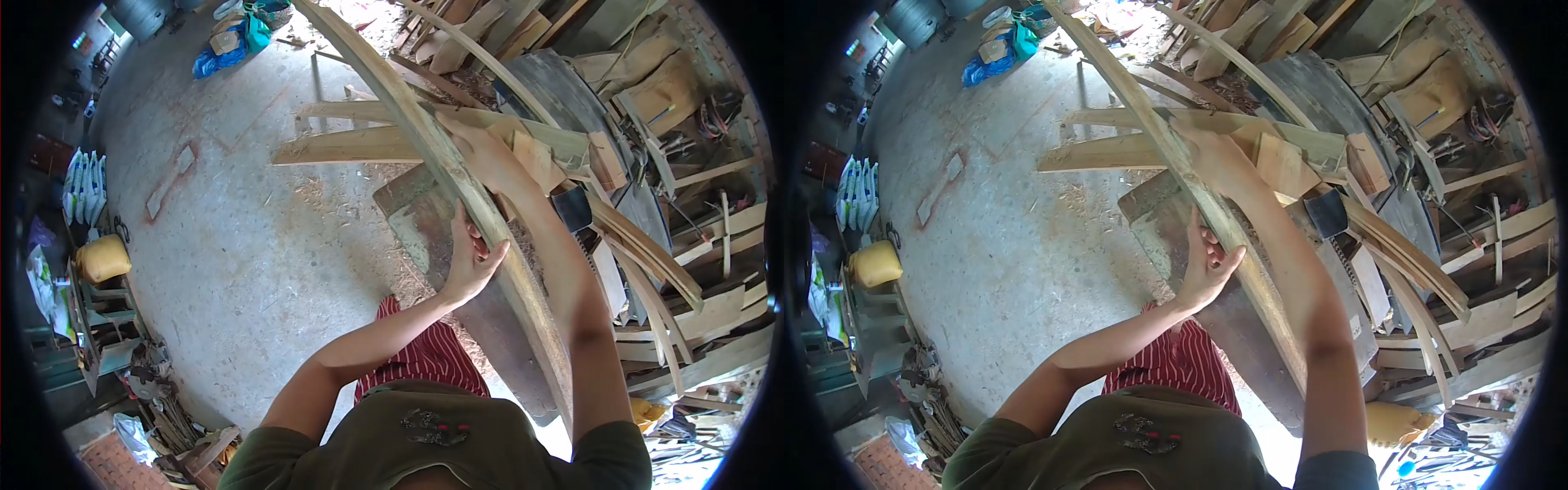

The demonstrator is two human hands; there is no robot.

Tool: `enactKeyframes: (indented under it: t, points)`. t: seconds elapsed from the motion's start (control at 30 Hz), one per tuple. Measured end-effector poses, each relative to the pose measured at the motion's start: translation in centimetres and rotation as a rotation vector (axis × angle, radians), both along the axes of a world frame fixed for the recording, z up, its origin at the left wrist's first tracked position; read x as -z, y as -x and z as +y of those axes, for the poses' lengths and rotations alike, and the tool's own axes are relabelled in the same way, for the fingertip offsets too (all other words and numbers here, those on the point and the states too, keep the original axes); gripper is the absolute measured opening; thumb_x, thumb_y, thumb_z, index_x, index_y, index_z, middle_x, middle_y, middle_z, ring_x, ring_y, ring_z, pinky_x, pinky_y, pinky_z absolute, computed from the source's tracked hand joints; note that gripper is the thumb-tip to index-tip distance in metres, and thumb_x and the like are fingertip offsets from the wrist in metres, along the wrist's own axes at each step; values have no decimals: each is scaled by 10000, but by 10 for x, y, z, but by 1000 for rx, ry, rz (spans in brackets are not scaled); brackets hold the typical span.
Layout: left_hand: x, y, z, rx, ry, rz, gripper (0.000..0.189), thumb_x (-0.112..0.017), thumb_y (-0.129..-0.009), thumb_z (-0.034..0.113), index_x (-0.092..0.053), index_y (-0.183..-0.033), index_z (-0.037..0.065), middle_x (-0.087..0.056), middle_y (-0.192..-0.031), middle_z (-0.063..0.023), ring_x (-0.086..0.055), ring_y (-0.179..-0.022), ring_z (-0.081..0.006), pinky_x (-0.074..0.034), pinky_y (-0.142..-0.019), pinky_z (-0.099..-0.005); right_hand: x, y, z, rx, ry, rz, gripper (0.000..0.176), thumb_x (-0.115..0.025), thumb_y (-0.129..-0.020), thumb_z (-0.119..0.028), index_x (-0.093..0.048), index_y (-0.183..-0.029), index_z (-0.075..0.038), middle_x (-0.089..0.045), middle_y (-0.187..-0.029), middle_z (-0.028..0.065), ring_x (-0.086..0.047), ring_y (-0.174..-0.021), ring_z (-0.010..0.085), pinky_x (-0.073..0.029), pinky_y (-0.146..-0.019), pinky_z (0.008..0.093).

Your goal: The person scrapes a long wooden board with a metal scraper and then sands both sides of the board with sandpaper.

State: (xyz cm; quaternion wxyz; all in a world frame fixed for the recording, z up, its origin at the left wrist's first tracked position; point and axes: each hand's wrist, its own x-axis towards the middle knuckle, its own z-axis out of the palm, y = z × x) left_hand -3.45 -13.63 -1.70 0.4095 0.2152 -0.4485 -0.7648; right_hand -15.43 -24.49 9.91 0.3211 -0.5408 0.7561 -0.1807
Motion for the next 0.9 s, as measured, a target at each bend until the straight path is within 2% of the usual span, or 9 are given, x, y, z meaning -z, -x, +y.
enactKeyframes:
  t: [0.07, 0.17, 0.3, 0.4, 0.43, 0.6, 0.73, 0.83, 0.9]
  points:
    - [12, 1, 0, -27, 132, -131, 1038, -699, -921, 109, 124, -1550, 50, -416, -1104, -46, -501, -885, -89, -447, -716, -202, 15, 8, 38, -155, 296, 243, 467, -472, -1007, -123, -453, -1469, -186, -599, -1319, 192, -644, -1039, 356, -490, -943, 400]
    - [11, 4, 0, -56, 117, -112, 1054, -721, -908, 142, 110, -1542, 7, -378, -1095, -43, -458, -854, -78, -434, -695, -196, 21, 5, 57, -195, 490, 357, 457, -471, -1008, -121, -468, -1460, -190, -628, -1217, 218, -632, -990, 350, -480, -918, 410]
    - [7, 1, -2, -12, 105, -135, 1056, -727, -910, 180, 98, -1529, -51, -362, -1075, -38, -433, -822, -68, -427, -675, -193, -8, -8, 9, -7, 80, 197, 452, -471, -1008, -123, -482, -1450, -217, -614, -1033, 251, -618, -966, 390, -454, -883, 450]
    - [4, 3, -1, -17, 41, -53, 1037, -716, -917, 173, 92, -1528, -51, -377, -1083, -38, -441, -824, -67, -429, -680, -197, 13, 2, 28, -73, 268, 204, 448, -461, -1013, -132, -480, -1451, -223, -629, -1088, 248, -622, -932, 398, -466, -867, 459]
    - [3, 1, -1, 20, 42, -66, 1033, -692, -928, 141, 129, -1549, 58, -401, -1147, -57, -482, -867, -79, -455, -736, -214, 13, 2, 40, -74, 263, 203, 448, -461, -1013, -132, -480, -1451, -223, -629, -1088, 248, -622, -932, 398, -466, -867, 459]
    - [9, 1, -2, 13, 101, -122, 1041, -699, -925, 146, 131, -1546, 53, -416, -1147, -61, -482, -858, -81, -452, -726, -217, 18, -2, 41, -40, 249, 314, 443, -454, -1008, -125, -494, -1437, -226, -607, -1272, 208, -623, -1072, 400, -491, -917, 438]
    - [1, -1, -4, 26, 77, -100, 1043, -706, -923, 159, 124, -1545, 45, -430, -1137, -71, -483, -846, -82, -448, -705, -220, 25, 3, 6, 7, 44, 261, 519, -443, -955, -88, -496, -1440, -263, -628, -1195, 260, -647, -1032, 408, -501, -898, 471]
    - [1, -2, -4, 14, 72, -77, 1040, -706, -928, 186, 118, -1544, 36, -426, -1137, -81, -484, -856, -87, -451, -706, -225, 46, 27, 38, -100, 269, 328, 494, -432, -979, -124, -479, -1447, -275, -611, -1233, 262, -636, -1062, 409, -498, -935, 458]
    - [2, -1, -3, 13, 55, -66, 1039, -705, -930, 193, 117, -1543, 32, -422, -1125, -79, -485, -866, -90, -453, -710, -228, 35, 36, 71, -108, 15, 178, 462, -447, -997, -108, -484, -1443, -225, -620, -1260, 213, -597, -1144, 401, -485, -937, 423]
